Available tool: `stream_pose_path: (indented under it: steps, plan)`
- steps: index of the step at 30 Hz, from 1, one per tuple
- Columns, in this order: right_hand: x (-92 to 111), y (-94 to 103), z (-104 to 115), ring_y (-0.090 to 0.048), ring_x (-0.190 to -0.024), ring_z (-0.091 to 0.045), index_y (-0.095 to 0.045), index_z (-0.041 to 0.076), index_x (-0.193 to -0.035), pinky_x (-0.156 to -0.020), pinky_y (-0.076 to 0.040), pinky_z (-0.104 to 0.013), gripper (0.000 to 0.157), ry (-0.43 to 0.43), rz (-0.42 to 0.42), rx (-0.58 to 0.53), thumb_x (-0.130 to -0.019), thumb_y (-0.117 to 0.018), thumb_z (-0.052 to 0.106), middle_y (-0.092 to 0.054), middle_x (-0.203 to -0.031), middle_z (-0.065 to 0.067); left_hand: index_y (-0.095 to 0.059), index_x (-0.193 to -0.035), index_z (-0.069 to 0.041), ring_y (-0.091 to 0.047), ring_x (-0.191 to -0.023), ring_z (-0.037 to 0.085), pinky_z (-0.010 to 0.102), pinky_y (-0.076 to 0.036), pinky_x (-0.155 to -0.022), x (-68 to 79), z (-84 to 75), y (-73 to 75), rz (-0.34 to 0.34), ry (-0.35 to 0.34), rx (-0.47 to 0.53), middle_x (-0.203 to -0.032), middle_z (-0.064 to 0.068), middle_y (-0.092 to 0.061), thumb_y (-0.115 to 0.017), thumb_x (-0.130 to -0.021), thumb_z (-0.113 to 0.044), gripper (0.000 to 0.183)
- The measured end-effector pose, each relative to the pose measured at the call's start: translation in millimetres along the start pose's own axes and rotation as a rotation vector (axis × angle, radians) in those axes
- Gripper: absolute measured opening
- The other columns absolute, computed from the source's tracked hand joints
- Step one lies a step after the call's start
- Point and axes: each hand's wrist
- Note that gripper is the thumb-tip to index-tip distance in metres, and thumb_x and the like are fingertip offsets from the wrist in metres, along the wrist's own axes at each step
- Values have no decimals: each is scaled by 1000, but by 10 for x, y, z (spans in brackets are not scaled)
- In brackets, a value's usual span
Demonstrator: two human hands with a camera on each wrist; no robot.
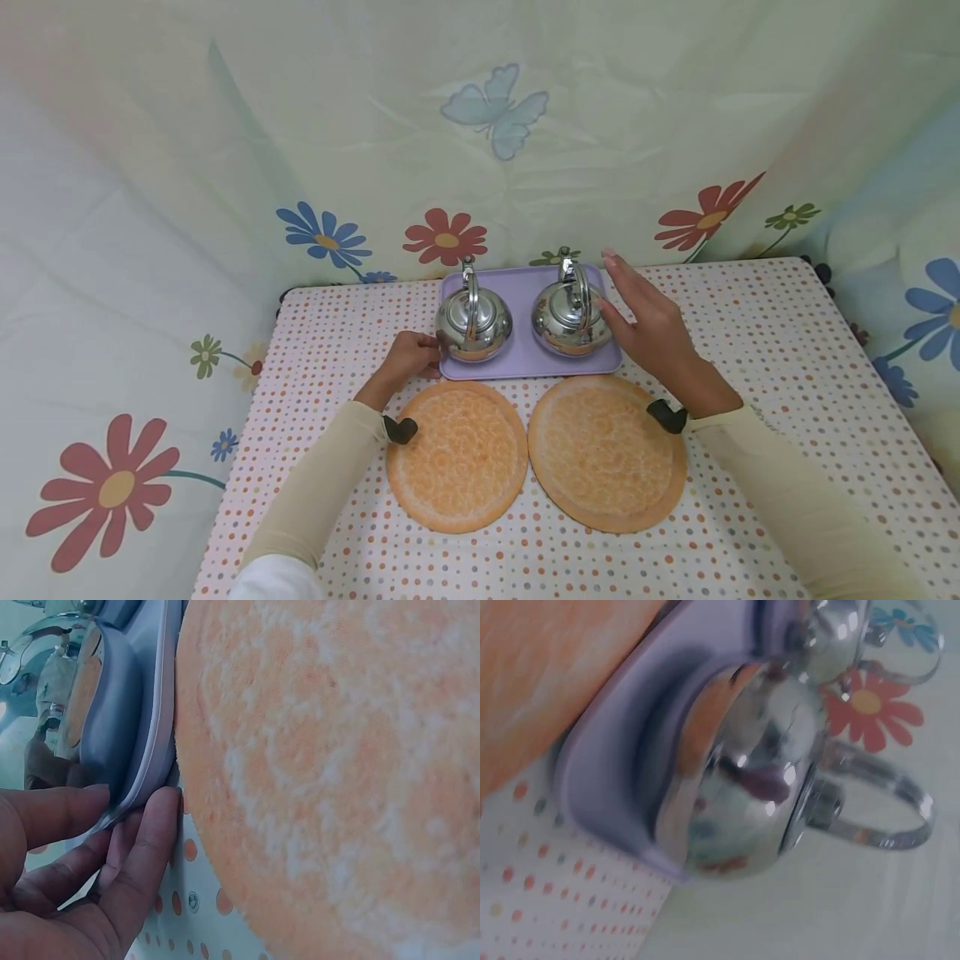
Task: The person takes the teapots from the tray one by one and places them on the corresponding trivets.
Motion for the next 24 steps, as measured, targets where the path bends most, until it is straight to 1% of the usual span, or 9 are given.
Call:
stream_pose_path:
  steps: [3,5,7,12,15,17,20,22,24]
  plan:
    - [-32,-76,68,-49,-127,-33,-47,-5,-140,-108,-40,-32,52,19,-12,-28,-98,-60,23,-49,-142,-18,-55,-124,15,-67,-65,19,30,-62,-63,-6,5,-6,-7,-5,-4,-104,29,-64,-59,-89,1,38]
    - [-50,-131,106,-51,-125,-35,-49,-6,-138,-107,-41,-30,51,42,-21,-41,-99,-58,27,-51,-139,-19,-56,-122,15,-67,-65,20,29,-61,-63,-8,13,-8,-16,-11,-5,-105,29,-64,-60,-89,2,36]
    - [-57,-183,136,-53,-122,-35,-50,-7,-136,-107,-40,-27,52,73,-27,-43,-100,-55,29,-52,-137,-21,-57,-120,15,-68,-66,20,29,-61,-62,-7,22,-13,-29,-16,-9,-105,29,-64,-60,-89,2,35]
    - [-42,-295,194,-54,-121,-34,-53,-7,-134,-106,-38,-19,50,99,-37,-96,-100,-54,29,-55,-132,-23,-58,-119,15,-70,-71,25,30,-62,-64,-11,42,-25,-45,-21,7,-106,29,-64,-61,-89,3,33]
    - [-32,-361,226,-56,-119,-34,-54,-5,-134,-101,-44,-21,49,98,-31,-116,-100,-54,30,-57,-130,-25,-58,-120,15,-71,-74,27,30,-62,-65,-22,43,-32,-41,-18,25,-105,30,-64,-62,-89,3,34]
    - [-30,-412,245,-57,-118,-34,-54,-6,-134,-98,-49,-26,48,100,-16,-129,-99,-56,28,-57,-130,-24,-58,-120,15,-71,-74,28,30,-62,-65,-23,41,-35,-43,-17,33,-105,30,-65,-62,-89,3,33]
    - [-24,-489,281,-57,-117,-35,-54,-7,-133,-95,-52,-32,47,97,3,-152,-94,-65,18,-56,-131,-23,-58,-118,16,-71,-72,26,30,-62,-64,-20,36,-38,-50,-21,28,-106,30,-64,-61,-89,4,32]
    - [-18,-535,300,-56,-118,-35,-54,-8,-132,-98,-50,-33,52,92,17,-168,-87,-73,7,-56,-133,-21,-59,-118,16,-71,-71,26,30,-62,-63,-14,26,-39,-54,-22,25,-107,30,-64,-61,-89,4,32]
    - [-12,-578,319,-56,-118,-35,-55,-8,-131,-100,-49,-33,58,84,27,-177,-78,-78,-2,-56,-133,-21,-59,-119,15,-71,-71,26,30,-62,-63,-9,21,-41,-55,-24,22,-108,30,-63,-62,-88,5,32]
Point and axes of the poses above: each hand's wrist, its own x-axis away from the middle knuckle, its own y-axis out of the back of the hand, z = x × y
